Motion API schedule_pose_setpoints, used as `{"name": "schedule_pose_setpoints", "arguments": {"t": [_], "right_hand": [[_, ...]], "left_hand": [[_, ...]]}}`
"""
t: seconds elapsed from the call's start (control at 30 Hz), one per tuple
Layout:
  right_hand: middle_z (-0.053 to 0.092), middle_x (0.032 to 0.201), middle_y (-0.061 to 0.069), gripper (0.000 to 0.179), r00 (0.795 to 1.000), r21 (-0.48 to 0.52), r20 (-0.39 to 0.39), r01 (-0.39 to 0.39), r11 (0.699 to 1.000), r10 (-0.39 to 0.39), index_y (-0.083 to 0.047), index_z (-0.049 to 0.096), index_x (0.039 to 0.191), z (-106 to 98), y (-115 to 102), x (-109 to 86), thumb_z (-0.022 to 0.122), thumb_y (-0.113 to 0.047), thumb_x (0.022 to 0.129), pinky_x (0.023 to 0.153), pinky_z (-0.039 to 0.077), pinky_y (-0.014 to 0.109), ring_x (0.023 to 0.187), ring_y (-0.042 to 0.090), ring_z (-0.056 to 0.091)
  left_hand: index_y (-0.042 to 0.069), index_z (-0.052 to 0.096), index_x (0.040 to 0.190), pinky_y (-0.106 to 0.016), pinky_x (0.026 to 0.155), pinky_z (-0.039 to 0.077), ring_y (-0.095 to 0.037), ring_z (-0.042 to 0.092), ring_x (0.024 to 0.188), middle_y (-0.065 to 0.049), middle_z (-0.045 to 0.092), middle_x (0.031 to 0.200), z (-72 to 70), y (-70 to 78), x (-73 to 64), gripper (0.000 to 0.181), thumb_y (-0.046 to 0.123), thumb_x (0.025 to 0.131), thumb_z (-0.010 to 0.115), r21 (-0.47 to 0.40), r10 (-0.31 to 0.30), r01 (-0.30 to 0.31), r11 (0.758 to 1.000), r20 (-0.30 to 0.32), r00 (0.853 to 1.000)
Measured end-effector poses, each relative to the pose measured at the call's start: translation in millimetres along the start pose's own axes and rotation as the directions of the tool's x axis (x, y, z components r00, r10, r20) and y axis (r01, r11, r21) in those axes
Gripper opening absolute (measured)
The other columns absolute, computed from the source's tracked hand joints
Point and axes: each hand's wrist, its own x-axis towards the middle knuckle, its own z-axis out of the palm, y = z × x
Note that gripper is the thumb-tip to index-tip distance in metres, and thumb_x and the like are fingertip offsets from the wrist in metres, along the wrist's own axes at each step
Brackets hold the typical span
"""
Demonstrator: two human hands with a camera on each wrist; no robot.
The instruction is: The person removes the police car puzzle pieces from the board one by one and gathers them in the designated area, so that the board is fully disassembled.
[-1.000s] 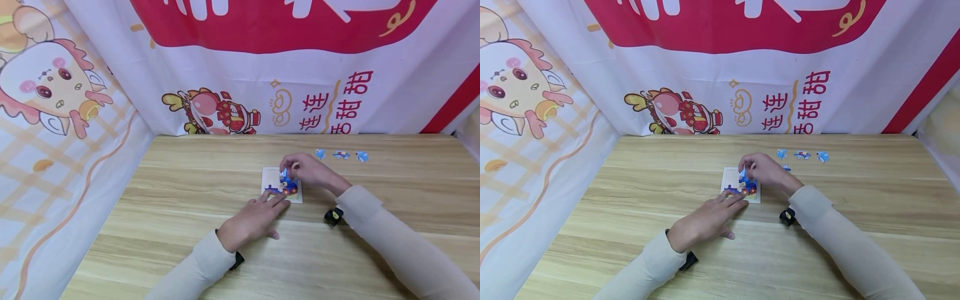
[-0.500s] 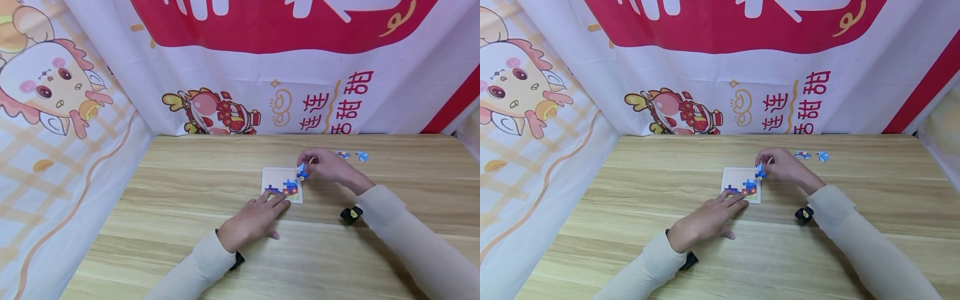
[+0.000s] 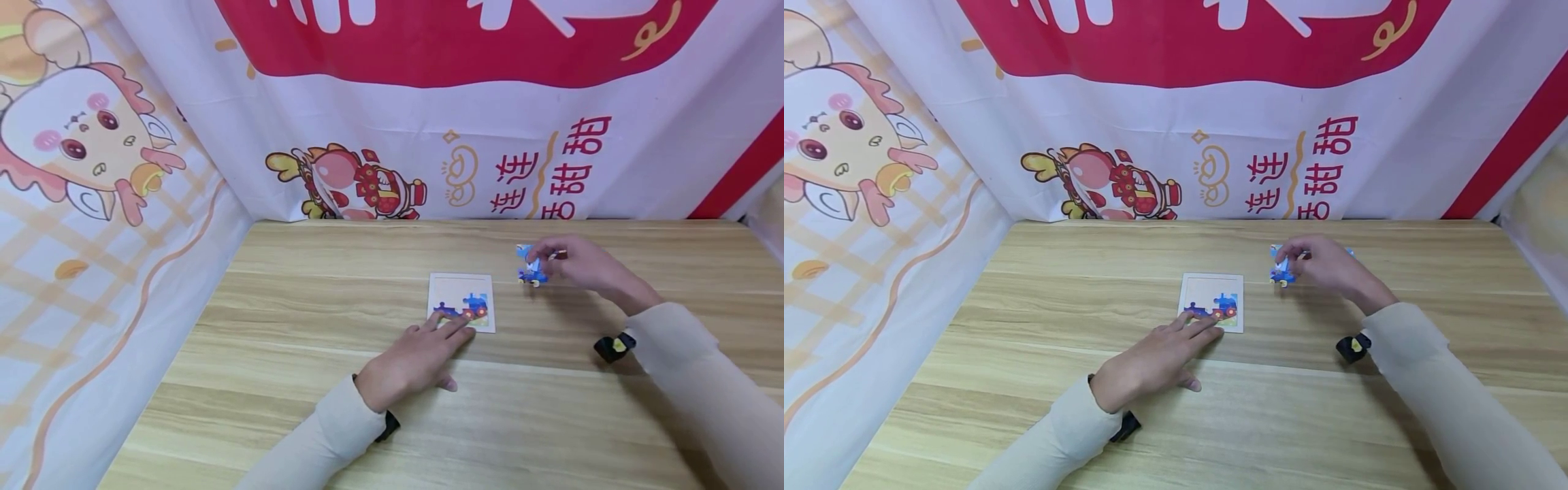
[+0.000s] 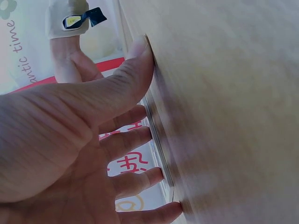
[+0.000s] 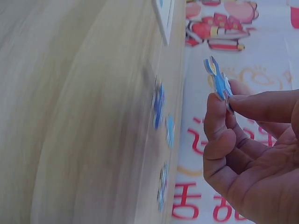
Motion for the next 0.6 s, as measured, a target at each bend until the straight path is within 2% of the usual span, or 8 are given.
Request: {"name": "schedule_pose_setpoints", "arguments": {"t": [0.17, 0.43, 0.6], "right_hand": [[0.064, 0.125, 0.018, 0.023, 1.0, -0.013, -0.005, -0.004, 1.0, 0.004, -0.004, 0.071, 0.122, -14, 21, -1.3, 0.055, -0.005, 0.105, 0.081, 0.053, 0.032, 0.108, 0.03, 0.056], [0.063, 0.123, 0.02, 0.025, 0.998, -0.027, 0.005, -0.068, 0.997, 0.068, 0.0, 0.07, 0.123, -26, 41, 1.4, 0.054, -0.003, 0.103, 0.074, 0.05, 0.03, 0.1, 0.026, 0.053], [0.056, 0.141, 0.026, 0.027, 0.994, 0.012, 0.037, -0.105, 0.994, 0.104, 0.002, 0.069, 0.123, -27, 47, 5.9, 0.052, 0.0, 0.103, 0.076, 0.053, 0.029, 0.103, 0.027, 0.057]], "left_hand": [[0.026, 0.037, 0.164, -0.057, 0.121, 0.04, -0.032, 0.021, 0.163, 0.007, 0.023, 0.176, -0.6, 0.1, -0.2, 0.088, 0.044, 0.088, 0.078, -0.016, -0.003, 0.003, 1.0, 0.007, 1.0], [0.026, 0.036, 0.164, -0.057, 0.12, 0.041, -0.032, 0.022, 0.162, 0.006, 0.022, 0.176, -0.1, 0.4, 0.1, 0.091, 0.044, 0.086, 0.079, -0.002, 0.0, 0.0, 1.0, -0.006, 1.0], [0.026, 0.036, 0.164, -0.057, 0.12, 0.041, -0.032, 0.022, 0.162, 0.006, 0.022, 0.176, 0.3, 0.4, 0.2, 0.091, 0.045, 0.086, 0.079, 0.001, -0.001, 0.001, 1.0, -0.005, 1.0]]}}
